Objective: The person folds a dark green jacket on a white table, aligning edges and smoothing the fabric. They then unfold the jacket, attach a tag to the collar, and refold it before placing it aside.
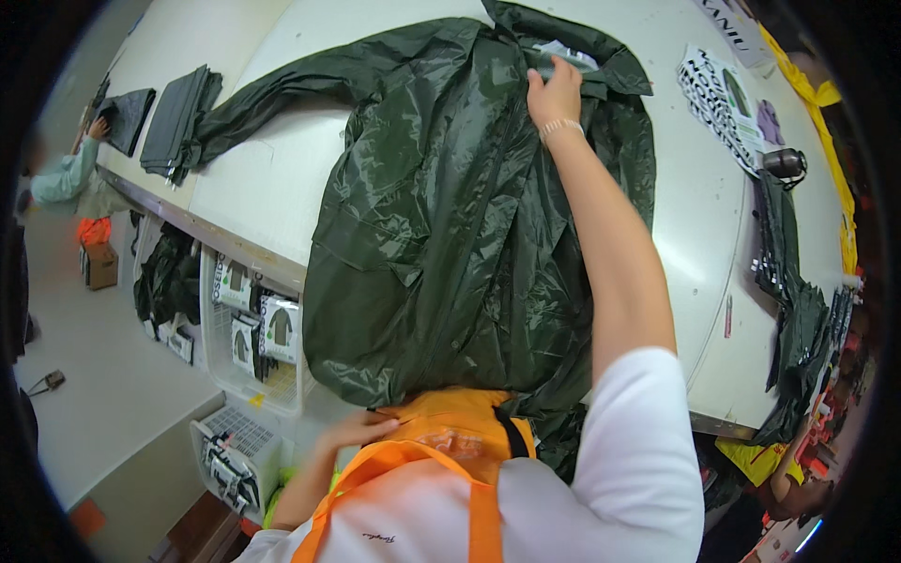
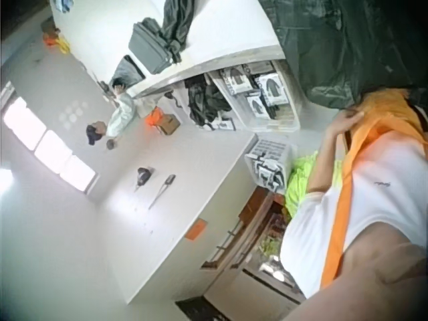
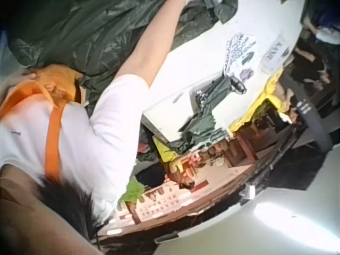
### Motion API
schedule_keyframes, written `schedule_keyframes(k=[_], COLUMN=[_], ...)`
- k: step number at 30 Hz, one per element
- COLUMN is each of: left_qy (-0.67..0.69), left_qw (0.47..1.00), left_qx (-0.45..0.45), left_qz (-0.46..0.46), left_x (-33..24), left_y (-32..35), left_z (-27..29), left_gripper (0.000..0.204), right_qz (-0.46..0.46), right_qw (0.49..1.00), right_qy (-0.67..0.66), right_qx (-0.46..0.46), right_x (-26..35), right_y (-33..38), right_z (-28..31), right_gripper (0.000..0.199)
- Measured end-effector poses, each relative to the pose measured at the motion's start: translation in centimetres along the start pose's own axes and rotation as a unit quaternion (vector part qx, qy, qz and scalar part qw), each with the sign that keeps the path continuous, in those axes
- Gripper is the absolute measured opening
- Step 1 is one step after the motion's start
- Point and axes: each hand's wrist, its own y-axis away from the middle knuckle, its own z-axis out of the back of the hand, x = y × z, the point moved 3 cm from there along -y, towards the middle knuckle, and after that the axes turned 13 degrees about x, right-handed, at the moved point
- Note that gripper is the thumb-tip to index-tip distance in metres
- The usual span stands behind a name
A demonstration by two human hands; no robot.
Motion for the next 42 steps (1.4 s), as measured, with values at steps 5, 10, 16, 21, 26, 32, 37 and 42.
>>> schedule_keyframes(k=[5, 10, 16, 21, 26, 32, 37, 42], left_qy=[-0.042, 0.097, 0.319, 0.404, -0.002, -0.298, -0.376, -0.272], left_qw=[0.857, 0.905, 0.913, 0.855, 0.826, 0.75, 0.618, 0.78], left_qx=[-0.479, -0.348, 0.111, 0.106, -0.359, -0.575, -0.608, -0.407], left_qz=[-0.183, -0.224, -0.23, -0.307, -0.435, -0.133, -0.327, -0.391], left_x=[-2.9, -11.8, -23.2, -27.2, -28.2, -24.6, -32.3, -47.4], left_y=[3.9, -1.9, -5.7, -9.3, -7.6, -6.3, -1.0, -8.5], left_z=[16.0, 24.6, 23.8, 25.9, 32.0, 35.4, 33.9, 31.5], left_gripper=[0.028, 0.054, 0.069, 0.053, 0.037, 0.045, 0.047, 0.049], right_qz=[-0.191, -0.428, -0.401, -0.45, -0.425, -0.515, -0.454, -0.288], right_qw=[0.864, 0.795, 0.897, 0.89, 0.898, 0.796, 0.753, 0.947], right_qy=[-0.038, 0.079, 0.095, -0.02, 0.114, 0.247, 0.309, 0.007], right_qx=[0.465, 0.424, 0.158, 0.075, -0.011, 0.199, 0.363, 0.145], right_x=[4.9, 1.6, -1.3, -6.8, -14.2, -14.9, -9.8, -11.7], right_y=[18.8, 28.3, 26.4, 24.4, 24.8, 22.5, 12.7, 2.1], right_z=[13.7, 20.5, 18.1, 15.1, 22.4, 22.0, 24.0, 17.7], right_gripper=[0.041, 0.045, 0.073, 0.042, 0.029, 0.031, 0.035, 0.042])
